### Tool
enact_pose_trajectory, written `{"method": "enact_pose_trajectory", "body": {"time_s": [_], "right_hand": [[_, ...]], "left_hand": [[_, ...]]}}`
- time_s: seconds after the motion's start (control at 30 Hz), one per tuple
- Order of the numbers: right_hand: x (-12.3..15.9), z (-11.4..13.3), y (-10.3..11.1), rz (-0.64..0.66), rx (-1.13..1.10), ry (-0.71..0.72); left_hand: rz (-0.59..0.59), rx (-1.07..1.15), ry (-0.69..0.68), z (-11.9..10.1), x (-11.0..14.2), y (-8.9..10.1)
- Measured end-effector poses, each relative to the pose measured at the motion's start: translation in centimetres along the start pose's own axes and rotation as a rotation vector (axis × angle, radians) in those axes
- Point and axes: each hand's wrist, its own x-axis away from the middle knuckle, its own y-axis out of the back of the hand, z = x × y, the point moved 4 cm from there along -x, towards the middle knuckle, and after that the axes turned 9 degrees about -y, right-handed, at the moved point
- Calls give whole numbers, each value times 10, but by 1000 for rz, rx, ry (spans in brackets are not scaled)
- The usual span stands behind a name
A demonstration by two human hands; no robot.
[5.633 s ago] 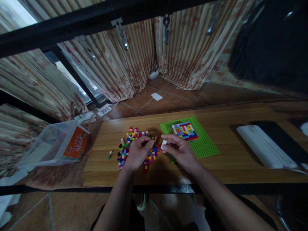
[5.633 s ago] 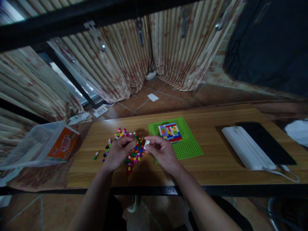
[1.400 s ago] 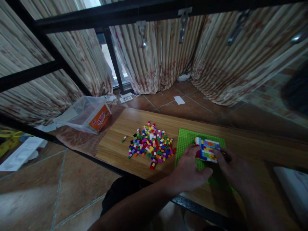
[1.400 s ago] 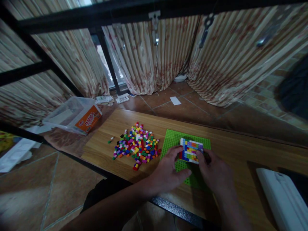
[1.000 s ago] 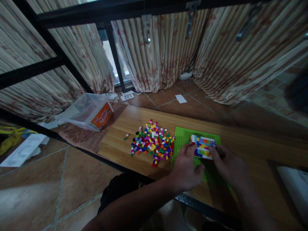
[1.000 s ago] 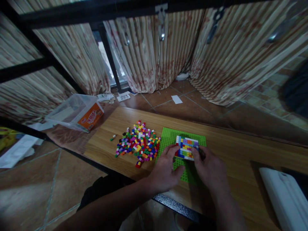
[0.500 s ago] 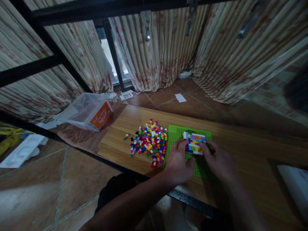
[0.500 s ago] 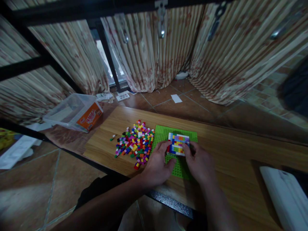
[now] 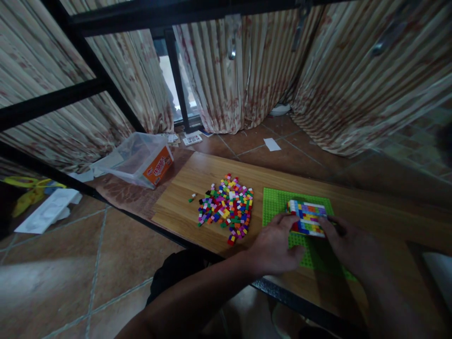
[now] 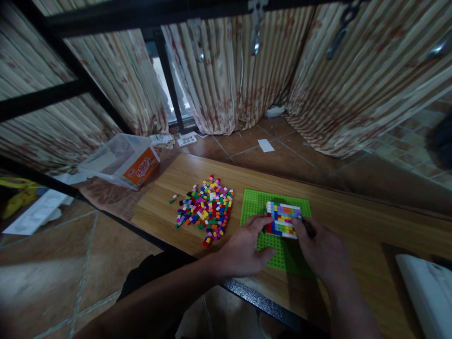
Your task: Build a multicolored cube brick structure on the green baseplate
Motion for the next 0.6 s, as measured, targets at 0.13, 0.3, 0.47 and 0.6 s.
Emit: {"method": "enact_pose_trajectory", "body": {"time_s": [0.13, 0.3, 0.47, 0.6], "right_hand": [[16, 14, 17, -209, -42, -2], [82, 78, 15, -270, -394, 492], [141, 132, -48, 275, -307, 985], [147, 148, -76, 254, -256, 1026]], "left_hand": [[-95, 25, 4, 7, -6, 33], [-555, 113, 3, 22, -12, 113], [-734, 302, 47, 31, -5, 154], [-759, 319, 40, 31, 3, 163]]}}
